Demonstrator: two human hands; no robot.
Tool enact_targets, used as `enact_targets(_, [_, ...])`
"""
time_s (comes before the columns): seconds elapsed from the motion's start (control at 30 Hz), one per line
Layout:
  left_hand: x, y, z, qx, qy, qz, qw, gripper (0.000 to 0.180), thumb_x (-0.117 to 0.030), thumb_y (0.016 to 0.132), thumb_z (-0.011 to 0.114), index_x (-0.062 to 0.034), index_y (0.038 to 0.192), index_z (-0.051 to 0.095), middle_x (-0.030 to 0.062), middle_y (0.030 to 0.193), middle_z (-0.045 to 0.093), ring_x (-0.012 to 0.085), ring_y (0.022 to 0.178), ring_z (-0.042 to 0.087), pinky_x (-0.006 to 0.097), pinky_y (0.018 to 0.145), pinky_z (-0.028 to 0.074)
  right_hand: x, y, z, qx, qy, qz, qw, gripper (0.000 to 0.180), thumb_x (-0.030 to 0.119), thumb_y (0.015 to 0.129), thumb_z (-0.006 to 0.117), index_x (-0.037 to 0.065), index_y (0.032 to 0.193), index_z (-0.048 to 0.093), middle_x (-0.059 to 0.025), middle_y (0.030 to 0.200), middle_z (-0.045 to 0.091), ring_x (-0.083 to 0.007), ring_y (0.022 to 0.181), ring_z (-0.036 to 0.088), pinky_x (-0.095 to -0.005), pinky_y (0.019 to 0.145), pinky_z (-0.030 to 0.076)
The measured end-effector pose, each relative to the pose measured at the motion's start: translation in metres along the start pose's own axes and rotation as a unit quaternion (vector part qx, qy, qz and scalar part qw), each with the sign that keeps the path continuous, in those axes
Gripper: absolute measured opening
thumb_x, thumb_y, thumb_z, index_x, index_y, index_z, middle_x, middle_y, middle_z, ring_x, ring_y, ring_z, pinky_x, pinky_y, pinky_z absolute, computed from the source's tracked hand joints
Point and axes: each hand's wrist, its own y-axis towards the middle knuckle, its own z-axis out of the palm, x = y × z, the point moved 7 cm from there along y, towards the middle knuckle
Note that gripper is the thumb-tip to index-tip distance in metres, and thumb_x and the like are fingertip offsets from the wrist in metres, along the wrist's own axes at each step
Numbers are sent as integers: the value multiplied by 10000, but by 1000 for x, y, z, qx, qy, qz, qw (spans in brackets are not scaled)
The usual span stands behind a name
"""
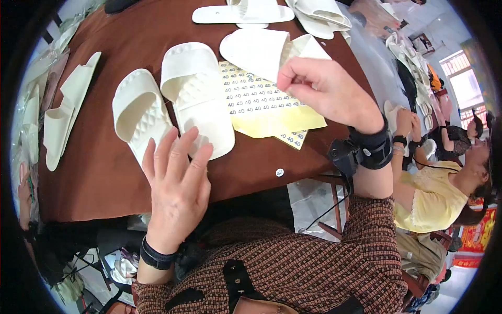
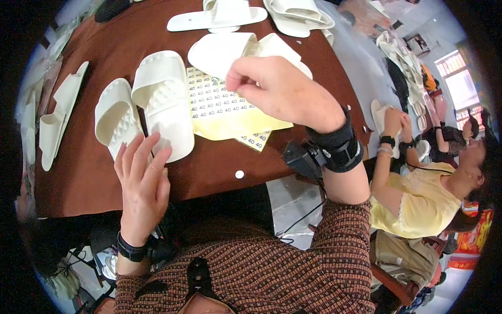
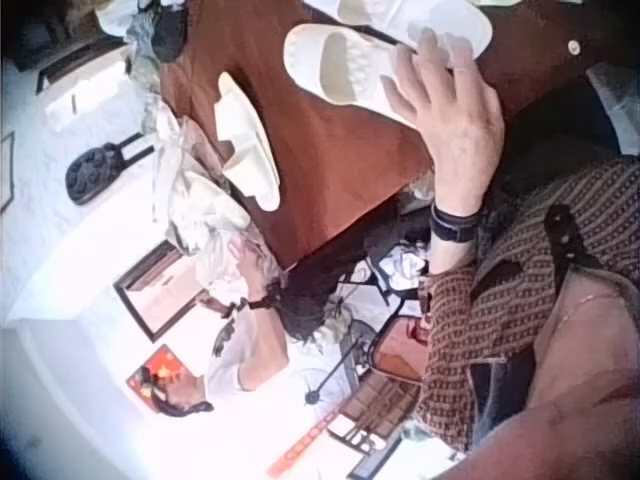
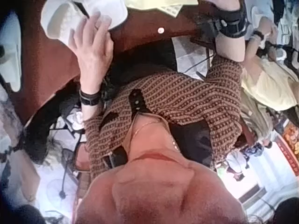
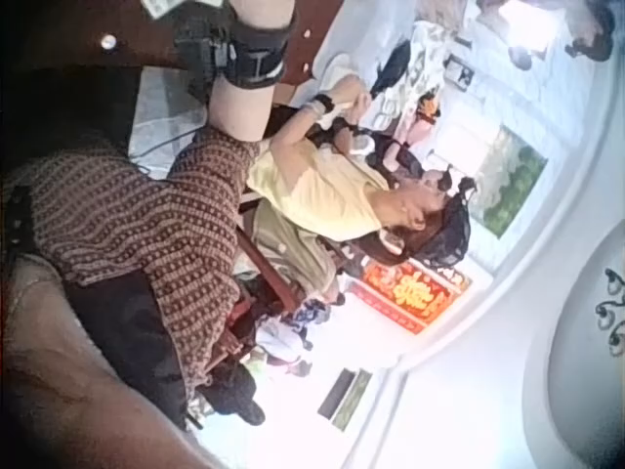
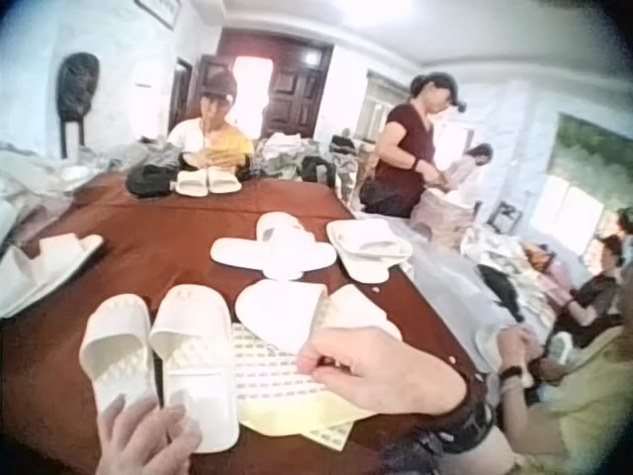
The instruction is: Applying small size-indicating stickers to the inside of the footbed of white slippers.
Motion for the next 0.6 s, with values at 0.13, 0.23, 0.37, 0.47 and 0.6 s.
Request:
enact_targets(0.13, [-28, 12, 10, 23, -34, 46, 998, 440, 34, 766, 645, -46, 1198, 621, 139, 1371, 533, 376, 1328, 452, 560, 1133, 279, -40, -38, -5, -40, 43, 49, 997, 101, 34, 881, 587, -3, 965, 629, -94, 778, 638, -144, 700, 596, -282, 660, 485])
enact_targets(0.23, [-48, 22, 18, 34, -56, 89, 994, 464, -23, 749, 711, -52, 1203, 622, 136, 1392, 513, 375, 1333, 444, 569, 1127, 280, -55, -63, -11, -80, 12, 93, 992, 93, 5, 876, 580, -5, 964, 608, -118, 804, 646, -172, 719, 616, -297, 669, 491])
enact_targets(0.37, [-77, 35, 34, 43, -72, 140, 987, 465, -150, 758, 744, -31, 1191, 623, 155, 1365, 527, 368, 1311, 452, 592, 1101, 272, -52, -80, -9, -116, -26, 82, 990, 123, -19, 854, 577, 2, 973, 604, -167, 871, 643, -294, 803, 642, -357, 725, 509])
enact_targets(0.47, [-92, 45, 48, 79, -89, 147, 982, 475, -174, 804, 739, -36, 1237, 601, 139, 1386, 515, 359, 1327, 433, 555, 1123, 276, -46, -84, -4, -151, -72, 50, 985, 150, -29, 843, 578, 13, 986, 600, -162, 916, 644, -339, 881, 626, -392, 779, 512])
enact_targets(0.6, [-104, 61, 65, 94, -98, 152, 979, 507, -229, 820, 737, -23, 1254, 574, 151, 1378, 509, 365, 1311, 436, 547, 1112, 292, -45, -85, 1, -162, -119, 24, 979, 188, -30, 828, 612, 30, 1005, 589, -145, 971, 634, -353, 951, 602, -419, 815, 504])
